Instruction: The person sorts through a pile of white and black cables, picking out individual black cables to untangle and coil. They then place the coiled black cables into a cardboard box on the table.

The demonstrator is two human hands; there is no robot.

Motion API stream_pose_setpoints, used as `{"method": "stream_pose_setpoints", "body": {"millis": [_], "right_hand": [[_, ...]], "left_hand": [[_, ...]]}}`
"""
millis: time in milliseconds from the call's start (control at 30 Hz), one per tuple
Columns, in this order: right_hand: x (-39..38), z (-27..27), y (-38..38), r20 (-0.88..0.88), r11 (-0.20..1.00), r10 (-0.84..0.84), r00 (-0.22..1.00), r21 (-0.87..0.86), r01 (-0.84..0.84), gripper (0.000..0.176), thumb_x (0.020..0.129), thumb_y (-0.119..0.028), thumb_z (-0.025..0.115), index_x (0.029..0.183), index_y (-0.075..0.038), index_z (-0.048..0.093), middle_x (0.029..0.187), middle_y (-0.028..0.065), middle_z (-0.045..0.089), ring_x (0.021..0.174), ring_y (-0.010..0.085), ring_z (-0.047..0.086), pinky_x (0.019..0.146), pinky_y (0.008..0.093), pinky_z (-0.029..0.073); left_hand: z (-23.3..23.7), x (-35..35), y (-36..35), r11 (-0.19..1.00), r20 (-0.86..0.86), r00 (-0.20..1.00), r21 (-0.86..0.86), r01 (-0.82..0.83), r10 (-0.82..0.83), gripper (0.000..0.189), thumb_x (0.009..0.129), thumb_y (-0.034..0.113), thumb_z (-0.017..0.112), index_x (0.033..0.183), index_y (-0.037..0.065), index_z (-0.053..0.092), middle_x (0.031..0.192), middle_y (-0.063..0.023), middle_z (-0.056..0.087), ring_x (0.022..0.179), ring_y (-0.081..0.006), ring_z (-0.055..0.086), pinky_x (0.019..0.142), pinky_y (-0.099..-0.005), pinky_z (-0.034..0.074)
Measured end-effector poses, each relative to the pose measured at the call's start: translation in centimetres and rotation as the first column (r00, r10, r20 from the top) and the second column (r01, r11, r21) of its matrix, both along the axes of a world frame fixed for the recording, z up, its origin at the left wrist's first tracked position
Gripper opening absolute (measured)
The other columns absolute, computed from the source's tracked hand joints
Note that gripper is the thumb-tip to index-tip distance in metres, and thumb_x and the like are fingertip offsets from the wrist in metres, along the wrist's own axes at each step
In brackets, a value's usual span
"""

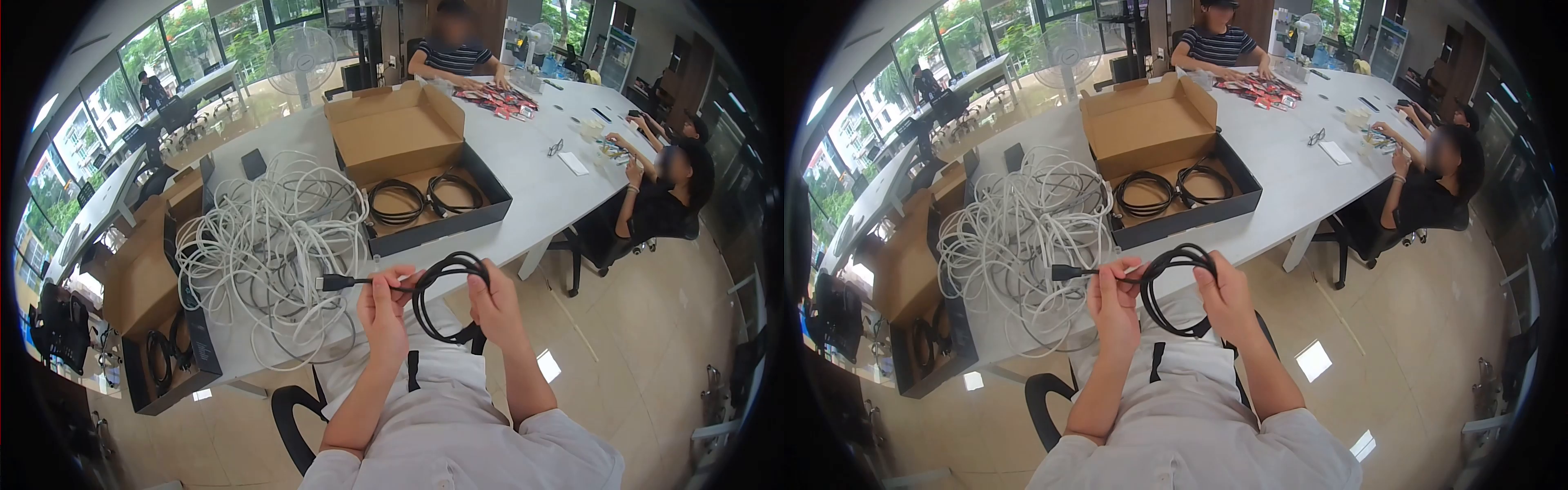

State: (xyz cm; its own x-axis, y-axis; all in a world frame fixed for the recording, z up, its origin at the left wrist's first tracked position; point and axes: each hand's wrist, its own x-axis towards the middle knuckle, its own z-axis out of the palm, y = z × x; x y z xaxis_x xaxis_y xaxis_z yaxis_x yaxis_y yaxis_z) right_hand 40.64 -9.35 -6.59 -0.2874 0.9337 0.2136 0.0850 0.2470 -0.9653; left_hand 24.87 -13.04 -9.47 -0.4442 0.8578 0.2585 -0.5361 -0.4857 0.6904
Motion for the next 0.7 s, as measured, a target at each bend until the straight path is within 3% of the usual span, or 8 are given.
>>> {"method": "stream_pose_setpoints", "body": {"millis": [100,233,367,567,700], "right_hand": [[0.0,0.1,-0.2,-0.271,0.996,0.017,0.963,-0.074,-0.039,0.021,0.099,-0.024,0.046,0.088,-0.006,0.046,0.056,-0.0050,0.036,0.044,0.0022,0.032,0.039,0.0200,0.030],[0.3,0.0,-0.4,-0.372,0.982,0.166,0.913,-0.020,-0.187,0.023,0.098,-0.025,0.047,0.087,-0.006,0.045,0.056,-0.0042,0.035,0.042,0.0030,0.027,0.038,0.0208,0.028],[0.3,0.6,-0.5,-0.457,0.961,0.167,0.873,-0.120,-0.247,0.024,0.099,-0.025,0.047,0.087,-0.005,0.042,0.057,-0.0040,0.034,0.043,0.0032,0.029,0.039,0.0206,0.027],[0.2,0.7,-1.5,-0.444,0.955,0.207,0.872,-0.103,-0.279,0.023,0.098,-0.026,0.048,0.090,-0.005,0.044,0.057,-0.0046,0.037,0.044,0.0023,0.029,0.039,0.0207,0.026],[-0.4,0.7,-2.3,-0.268,0.976,0.176,0.947,-0.075,-0.203,0.014,0.096,-0.015,0.048,0.090,-0.003,0.054,0.069,-0.0025,0.053,0.062,0.0018,0.045,0.054,0.0184,0.036]], "left_hand": [[0.3,-0.1,-0.1,0.997,0.149,0.986,0.004,0.077,-0.076,0.026,0.101,0.026,0.038,0.088,0.007,0.049,0.110,-0.0169,0.061,0.095,-0.0249,0.063,0.087,-0.0361,0.049],[-0.1,-0.8,0.3,0.980,0.197,0.963,-0.045,0.195,-0.183,0.026,0.102,0.028,0.034,0.089,0.011,0.049,0.112,-0.0156,0.061,0.092,-0.0222,0.064,0.086,-0.0354,0.048],[-0.8,-1.9,1.1,0.892,0.292,0.873,-0.118,0.437,-0.390,0.022,0.099,0.027,0.035,0.088,0.013,0.049,0.102,-0.0087,0.065,0.091,-0.0248,0.065,0.079,-0.0358,0.048],[-3.8,-1.7,2.0,0.703,0.469,0.660,-0.110,0.703,-0.587,0.027,0.094,0.035,0.042,0.089,0.012,0.056,0.094,-0.0035,0.067,0.078,-0.0224,0.063,0.075,-0.0351,0.048],[-5.2,0.3,2.4,0.496,0.518,0.431,-0.013,0.868,-0.739,0.037,0.095,0.040,0.040,0.095,0.010,0.062,0.091,-0.0011,0.067,0.078,-0.0197,0.063,0.073,-0.0338,0.049]]}}
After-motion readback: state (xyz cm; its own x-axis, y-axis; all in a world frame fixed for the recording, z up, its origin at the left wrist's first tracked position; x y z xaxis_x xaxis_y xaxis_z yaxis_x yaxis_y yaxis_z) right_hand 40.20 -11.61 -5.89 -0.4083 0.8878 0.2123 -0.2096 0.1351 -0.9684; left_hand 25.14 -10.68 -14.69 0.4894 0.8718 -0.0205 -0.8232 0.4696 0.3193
